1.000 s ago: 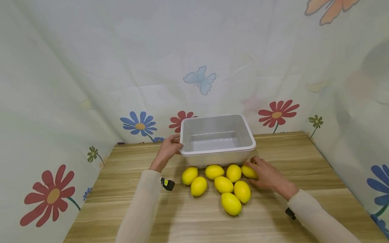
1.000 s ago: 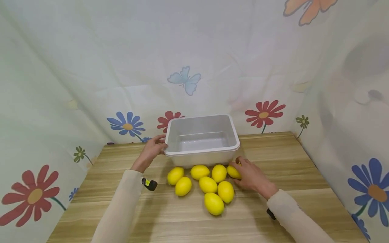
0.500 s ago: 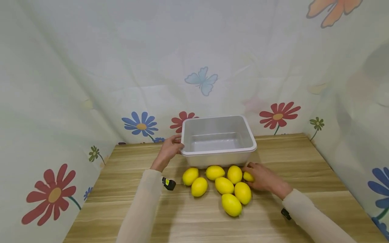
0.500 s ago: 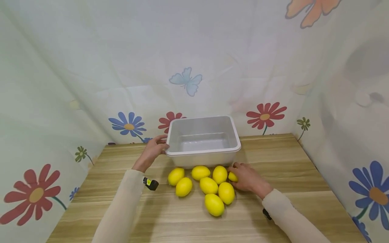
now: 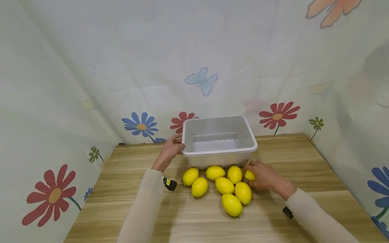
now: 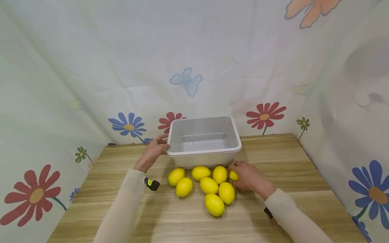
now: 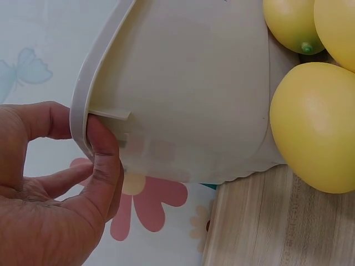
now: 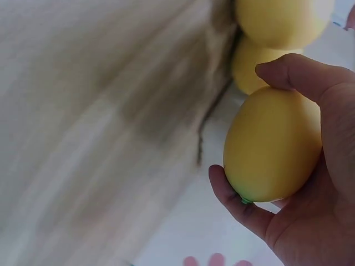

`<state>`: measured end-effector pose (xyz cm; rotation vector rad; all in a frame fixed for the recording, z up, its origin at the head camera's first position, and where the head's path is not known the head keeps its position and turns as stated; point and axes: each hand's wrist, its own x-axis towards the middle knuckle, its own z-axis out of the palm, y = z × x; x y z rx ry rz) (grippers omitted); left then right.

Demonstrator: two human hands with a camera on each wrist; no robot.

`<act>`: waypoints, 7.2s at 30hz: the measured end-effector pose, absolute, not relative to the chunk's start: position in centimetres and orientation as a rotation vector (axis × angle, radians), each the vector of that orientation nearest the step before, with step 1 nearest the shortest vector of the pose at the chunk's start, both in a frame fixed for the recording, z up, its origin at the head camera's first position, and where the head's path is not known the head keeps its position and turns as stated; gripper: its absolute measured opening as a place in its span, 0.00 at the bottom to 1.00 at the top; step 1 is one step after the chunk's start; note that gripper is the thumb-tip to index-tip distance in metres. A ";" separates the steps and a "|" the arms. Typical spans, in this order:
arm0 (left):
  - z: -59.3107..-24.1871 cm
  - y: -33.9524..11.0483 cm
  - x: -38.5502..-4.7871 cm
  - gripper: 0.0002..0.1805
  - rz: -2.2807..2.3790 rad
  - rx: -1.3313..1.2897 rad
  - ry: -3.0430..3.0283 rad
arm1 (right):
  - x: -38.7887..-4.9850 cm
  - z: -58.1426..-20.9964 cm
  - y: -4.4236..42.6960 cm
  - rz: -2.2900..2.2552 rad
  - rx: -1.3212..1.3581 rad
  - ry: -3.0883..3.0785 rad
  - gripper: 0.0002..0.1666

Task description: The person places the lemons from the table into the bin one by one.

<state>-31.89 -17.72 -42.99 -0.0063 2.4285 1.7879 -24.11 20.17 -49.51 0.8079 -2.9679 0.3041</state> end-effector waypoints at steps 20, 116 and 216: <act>-43.0 -17.9 -32.3 0.33 1.827 0.004 2.419 | -21.6 -43.4 17.3 0.257 0.938 -2.800 0.27; -42.9 -17.7 -32.5 0.36 1.791 -0.008 2.347 | -39.0 -32.8 12.5 0.269 0.781 -3.191 0.24; -43.2 -17.8 -32.7 0.35 1.815 0.018 2.334 | -21.4 -36.3 15.3 0.257 1.027 -2.614 0.29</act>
